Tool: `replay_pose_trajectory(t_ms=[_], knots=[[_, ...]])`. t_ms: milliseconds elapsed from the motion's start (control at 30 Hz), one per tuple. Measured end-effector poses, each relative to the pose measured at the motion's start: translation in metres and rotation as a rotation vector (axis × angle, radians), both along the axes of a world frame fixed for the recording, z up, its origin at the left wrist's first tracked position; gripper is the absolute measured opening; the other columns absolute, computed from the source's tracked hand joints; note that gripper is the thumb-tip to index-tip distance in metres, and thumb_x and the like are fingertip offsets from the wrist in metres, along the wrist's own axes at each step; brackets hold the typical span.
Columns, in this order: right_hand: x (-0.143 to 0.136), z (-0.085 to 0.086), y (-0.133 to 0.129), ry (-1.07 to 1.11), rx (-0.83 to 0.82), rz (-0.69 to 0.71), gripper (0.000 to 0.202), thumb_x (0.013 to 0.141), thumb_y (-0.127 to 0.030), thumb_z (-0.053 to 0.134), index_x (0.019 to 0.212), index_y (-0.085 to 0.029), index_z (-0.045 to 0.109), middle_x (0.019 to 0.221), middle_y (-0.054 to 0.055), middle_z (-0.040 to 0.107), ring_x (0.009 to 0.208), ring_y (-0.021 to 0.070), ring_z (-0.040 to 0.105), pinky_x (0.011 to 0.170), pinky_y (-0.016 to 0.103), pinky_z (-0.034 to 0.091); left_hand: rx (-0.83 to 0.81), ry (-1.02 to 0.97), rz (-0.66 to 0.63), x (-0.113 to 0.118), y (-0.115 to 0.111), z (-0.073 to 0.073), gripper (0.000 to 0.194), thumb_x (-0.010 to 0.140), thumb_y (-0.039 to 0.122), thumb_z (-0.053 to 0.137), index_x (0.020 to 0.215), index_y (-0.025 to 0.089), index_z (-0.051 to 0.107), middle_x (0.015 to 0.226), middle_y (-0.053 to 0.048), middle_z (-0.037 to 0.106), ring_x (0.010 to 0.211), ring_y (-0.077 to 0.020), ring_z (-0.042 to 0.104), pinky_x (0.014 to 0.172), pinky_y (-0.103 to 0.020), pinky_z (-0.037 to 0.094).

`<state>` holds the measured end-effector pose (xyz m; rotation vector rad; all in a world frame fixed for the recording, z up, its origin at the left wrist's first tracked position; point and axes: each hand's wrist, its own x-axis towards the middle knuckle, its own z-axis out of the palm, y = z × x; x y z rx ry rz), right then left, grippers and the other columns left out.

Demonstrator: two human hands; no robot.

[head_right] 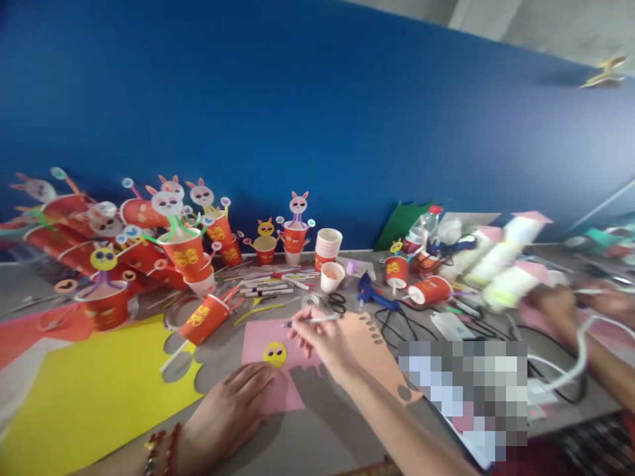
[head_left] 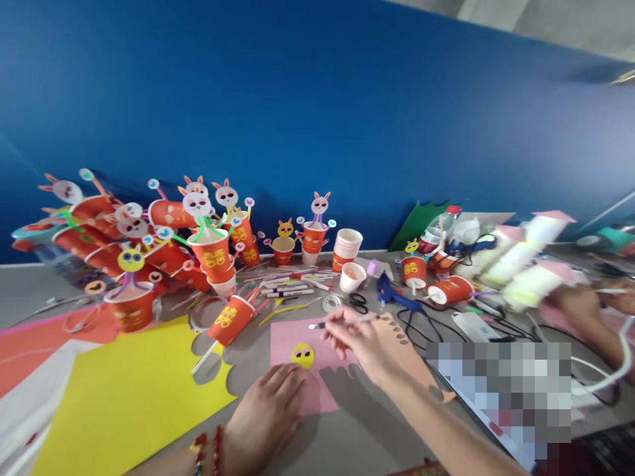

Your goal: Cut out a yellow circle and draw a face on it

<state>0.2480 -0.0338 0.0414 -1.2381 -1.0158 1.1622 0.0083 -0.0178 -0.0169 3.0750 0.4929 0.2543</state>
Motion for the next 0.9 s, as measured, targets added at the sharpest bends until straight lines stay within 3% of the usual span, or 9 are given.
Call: replay_pose_trajectory(t_ms=[100, 200, 433, 900], knots=[[-0.02, -0.029, -0.014, -0.203, -0.007, 0.058, 0.016, 0.082, -0.034, 0.068, 0.082, -0.02, 0.06, 0.068, 0.0, 0.068, 0.052, 0.0123, 0.056, 0.047, 0.022, 0.043, -0.006, 0.017, 0.004, 0.001, -0.001, 0.004, 0.044, 0.1, 0.041, 0.053, 0.133, 0.012, 0.058, 0.14, -0.012, 0.059, 0.129, -0.0283, 0.053, 0.109, -0.042, 0.044], [-0.028, -0.041, -0.014, -0.347, 0.071, 0.002, 0.007, 0.081, -0.022, 0.061, 0.075, -0.021, 0.058, 0.062, -0.003, 0.059, 0.056, 0.013, 0.054, 0.053, 0.023, 0.042, -0.013, 0.02, 0.007, 0.001, 0.0, 0.008, 0.046, 0.1, 0.043, 0.054, 0.133, 0.011, 0.057, 0.141, -0.012, 0.059, 0.129, -0.0285, 0.053, 0.109, -0.041, 0.045], [-0.03, -0.056, -0.009, -0.434, 0.144, -0.027, 0.017, 0.084, -0.018, 0.051, 0.067, -0.022, 0.049, 0.057, -0.006, 0.046, 0.05, 0.0107, 0.039, 0.049, 0.023, 0.031, -0.019, 0.01, -0.001, 0.001, 0.002, 0.006, 0.047, 0.102, 0.043, 0.05, 0.135, 0.01, 0.055, 0.14, -0.011, 0.059, 0.13, -0.0287, 0.052, 0.109, -0.041, 0.043], [-0.024, -0.065, -0.01, -0.531, 0.126, 0.068, 0.018, 0.091, -0.02, 0.051, 0.073, -0.021, 0.051, 0.059, -0.006, 0.045, 0.049, 0.0104, 0.038, 0.047, 0.023, 0.027, -0.018, -0.024, 0.007, 0.003, 0.004, 0.007, 0.044, 0.102, 0.041, 0.049, 0.132, 0.01, 0.058, 0.136, -0.01, 0.062, 0.126, -0.0277, 0.055, 0.106, -0.04, 0.044]])
